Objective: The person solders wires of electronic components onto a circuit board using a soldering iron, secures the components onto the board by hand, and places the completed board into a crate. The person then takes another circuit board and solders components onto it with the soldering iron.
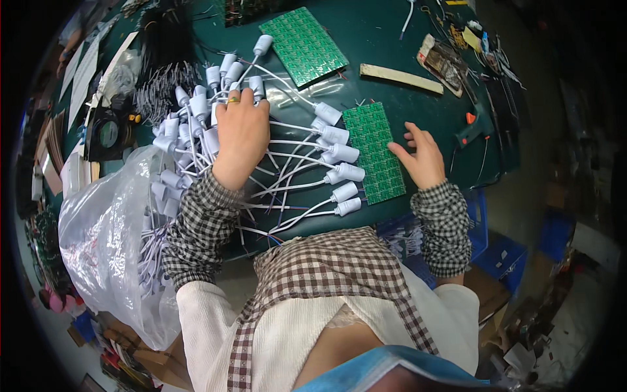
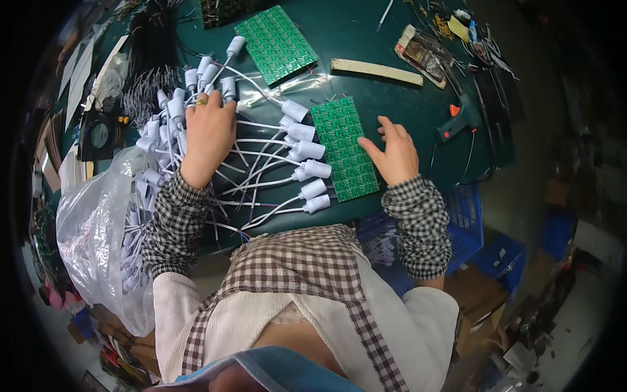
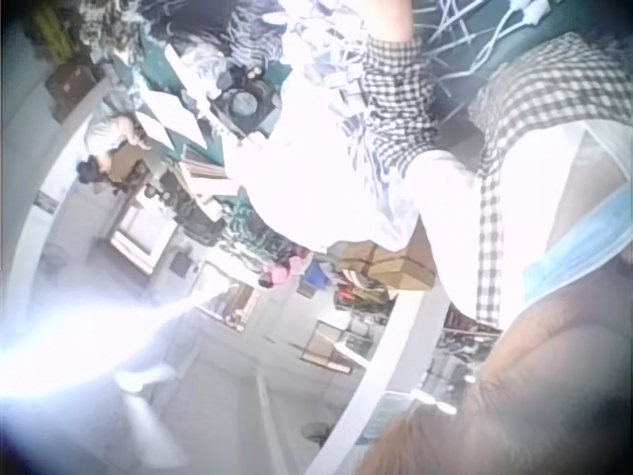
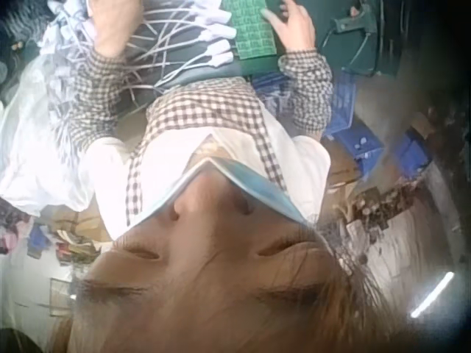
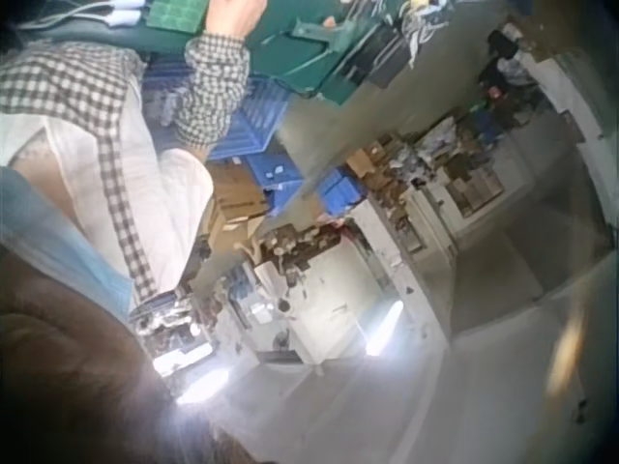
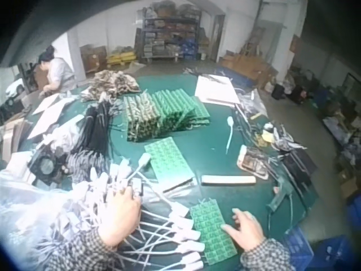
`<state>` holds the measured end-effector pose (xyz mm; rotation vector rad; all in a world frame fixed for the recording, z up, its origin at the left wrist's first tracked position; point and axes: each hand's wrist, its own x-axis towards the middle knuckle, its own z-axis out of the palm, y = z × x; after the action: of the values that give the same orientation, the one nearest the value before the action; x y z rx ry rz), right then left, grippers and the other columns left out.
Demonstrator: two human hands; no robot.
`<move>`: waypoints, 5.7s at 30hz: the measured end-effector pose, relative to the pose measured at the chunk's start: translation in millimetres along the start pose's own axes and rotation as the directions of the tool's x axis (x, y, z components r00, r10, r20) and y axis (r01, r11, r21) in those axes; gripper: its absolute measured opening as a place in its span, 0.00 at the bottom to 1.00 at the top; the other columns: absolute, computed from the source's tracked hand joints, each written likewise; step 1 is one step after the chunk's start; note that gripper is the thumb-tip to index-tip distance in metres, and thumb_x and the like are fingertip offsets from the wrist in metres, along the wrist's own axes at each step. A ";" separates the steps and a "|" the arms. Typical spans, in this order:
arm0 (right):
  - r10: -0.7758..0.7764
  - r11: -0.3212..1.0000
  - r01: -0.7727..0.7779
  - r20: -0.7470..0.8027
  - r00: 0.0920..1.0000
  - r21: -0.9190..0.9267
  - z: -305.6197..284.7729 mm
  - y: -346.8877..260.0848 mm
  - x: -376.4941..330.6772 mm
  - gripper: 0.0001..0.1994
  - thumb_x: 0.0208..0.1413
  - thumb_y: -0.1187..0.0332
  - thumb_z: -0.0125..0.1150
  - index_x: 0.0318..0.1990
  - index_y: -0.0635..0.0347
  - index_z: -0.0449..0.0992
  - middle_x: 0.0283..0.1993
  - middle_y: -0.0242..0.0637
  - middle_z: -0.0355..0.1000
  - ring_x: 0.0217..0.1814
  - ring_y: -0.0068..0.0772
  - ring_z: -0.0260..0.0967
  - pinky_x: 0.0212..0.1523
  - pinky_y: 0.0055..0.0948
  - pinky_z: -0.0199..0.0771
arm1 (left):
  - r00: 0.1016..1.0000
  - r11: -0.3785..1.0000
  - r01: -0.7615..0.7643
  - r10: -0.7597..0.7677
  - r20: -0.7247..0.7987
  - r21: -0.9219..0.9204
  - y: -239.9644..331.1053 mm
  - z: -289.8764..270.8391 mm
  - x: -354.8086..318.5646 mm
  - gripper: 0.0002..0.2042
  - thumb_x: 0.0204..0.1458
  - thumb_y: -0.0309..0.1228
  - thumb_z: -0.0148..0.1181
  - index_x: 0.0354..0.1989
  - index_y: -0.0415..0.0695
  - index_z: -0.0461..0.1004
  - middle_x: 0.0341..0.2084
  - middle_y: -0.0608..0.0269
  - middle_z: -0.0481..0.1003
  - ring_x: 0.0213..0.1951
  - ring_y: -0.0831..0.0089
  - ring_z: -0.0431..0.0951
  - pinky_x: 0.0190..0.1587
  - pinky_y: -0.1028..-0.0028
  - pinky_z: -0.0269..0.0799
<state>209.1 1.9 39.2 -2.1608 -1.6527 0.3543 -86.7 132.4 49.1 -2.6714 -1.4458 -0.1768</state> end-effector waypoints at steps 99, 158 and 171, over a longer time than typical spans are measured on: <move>0.077 0.986 -0.004 0.440 0.895 -0.165 46.2 -38.5 97.8 0.35 0.43 0.44 0.67 0.50 0.66 0.73 0.44 0.53 0.75 0.48 0.50 0.74 0.50 0.41 0.72 | 0.827 0.627 0.304 0.200 0.526 -0.717 55.1 55.1 81.8 0.32 0.29 0.45 0.77 0.39 0.34 0.72 0.32 0.52 0.78 0.35 0.60 0.80 0.38 0.67 0.74; 0.031 0.899 0.031 0.134 0.991 -0.436 33.3 -76.8 24.4 0.19 0.42 0.67 0.67 0.40 0.66 0.68 0.39 0.49 0.75 0.43 0.47 0.75 0.43 0.40 0.76 | 0.801 0.875 0.222 0.088 0.592 -0.430 87.6 41.2 78.9 0.48 0.18 0.52 0.80 0.50 0.36 0.67 0.43 0.46 0.78 0.47 0.54 0.79 0.51 0.59 0.69; 0.059 0.997 -0.073 0.509 0.859 0.008 20.0 -6.7 37.9 0.38 0.47 0.53 0.68 0.61 0.66 0.61 0.54 0.54 0.70 0.56 0.47 0.69 0.57 0.36 0.68 | 0.843 0.905 0.035 0.201 0.499 -0.424 91.4 35.8 70.3 0.52 0.20 0.57 0.78 0.52 0.35 0.60 0.41 0.47 0.78 0.44 0.54 0.80 0.46 0.43 0.66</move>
<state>205.0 43.0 25.9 -2.2308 -1.8162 1.0415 30.1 145.8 21.2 -3.3254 -1.5569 0.3425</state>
